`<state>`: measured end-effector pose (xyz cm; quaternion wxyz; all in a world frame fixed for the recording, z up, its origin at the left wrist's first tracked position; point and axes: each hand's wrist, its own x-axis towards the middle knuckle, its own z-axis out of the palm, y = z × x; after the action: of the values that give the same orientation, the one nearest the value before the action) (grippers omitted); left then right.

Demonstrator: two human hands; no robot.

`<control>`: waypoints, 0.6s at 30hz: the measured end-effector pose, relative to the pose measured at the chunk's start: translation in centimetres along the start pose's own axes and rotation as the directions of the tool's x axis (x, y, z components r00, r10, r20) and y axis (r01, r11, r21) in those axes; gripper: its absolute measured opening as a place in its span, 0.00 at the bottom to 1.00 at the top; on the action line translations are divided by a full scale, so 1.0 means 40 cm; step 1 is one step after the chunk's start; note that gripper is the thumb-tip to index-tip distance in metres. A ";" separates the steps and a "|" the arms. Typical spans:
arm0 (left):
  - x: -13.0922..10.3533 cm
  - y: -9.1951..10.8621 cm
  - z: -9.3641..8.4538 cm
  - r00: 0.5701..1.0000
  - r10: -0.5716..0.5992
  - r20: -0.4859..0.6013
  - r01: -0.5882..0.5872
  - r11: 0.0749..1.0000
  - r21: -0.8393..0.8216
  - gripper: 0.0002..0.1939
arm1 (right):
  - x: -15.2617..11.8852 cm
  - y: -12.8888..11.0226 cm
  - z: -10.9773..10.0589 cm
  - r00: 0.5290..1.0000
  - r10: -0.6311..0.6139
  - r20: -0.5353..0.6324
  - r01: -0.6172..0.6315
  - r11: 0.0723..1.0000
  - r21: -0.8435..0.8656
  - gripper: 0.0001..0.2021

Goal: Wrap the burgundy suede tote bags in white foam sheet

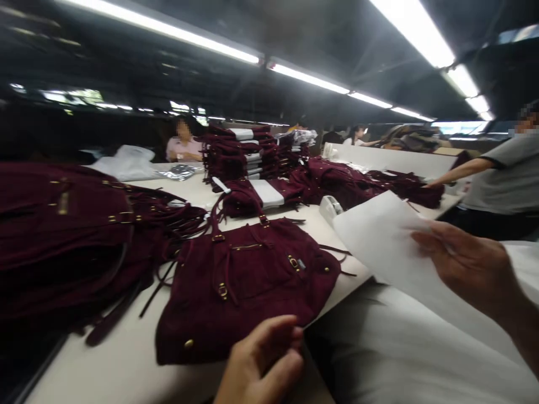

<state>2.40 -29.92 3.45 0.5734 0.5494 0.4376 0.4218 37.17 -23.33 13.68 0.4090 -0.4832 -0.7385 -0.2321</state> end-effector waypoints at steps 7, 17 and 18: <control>0.159 0.123 0.179 0.948 0.190 0.255 0.041 0.722 -0.690 0.32 | -0.016 -0.194 0.037 0.901 -0.343 0.264 0.113 0.775 0.622 0.11; 0.283 0.401 -0.064 0.698 0.509 -0.504 -0.646 0.752 -0.134 0.20 | -0.118 -0.251 0.171 0.505 -0.122 0.854 -0.787 0.340 0.514 0.11; 0.313 0.423 -0.093 0.667 0.552 -0.500 -0.656 0.754 -0.043 0.20 | -0.118 -0.275 0.195 0.490 -0.145 0.860 -0.836 0.200 0.510 0.13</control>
<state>2.04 -16.21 19.85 0.3367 0.4811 0.3022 0.7509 25.22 -24.72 5.99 0.2870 -0.3746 -0.6552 0.5899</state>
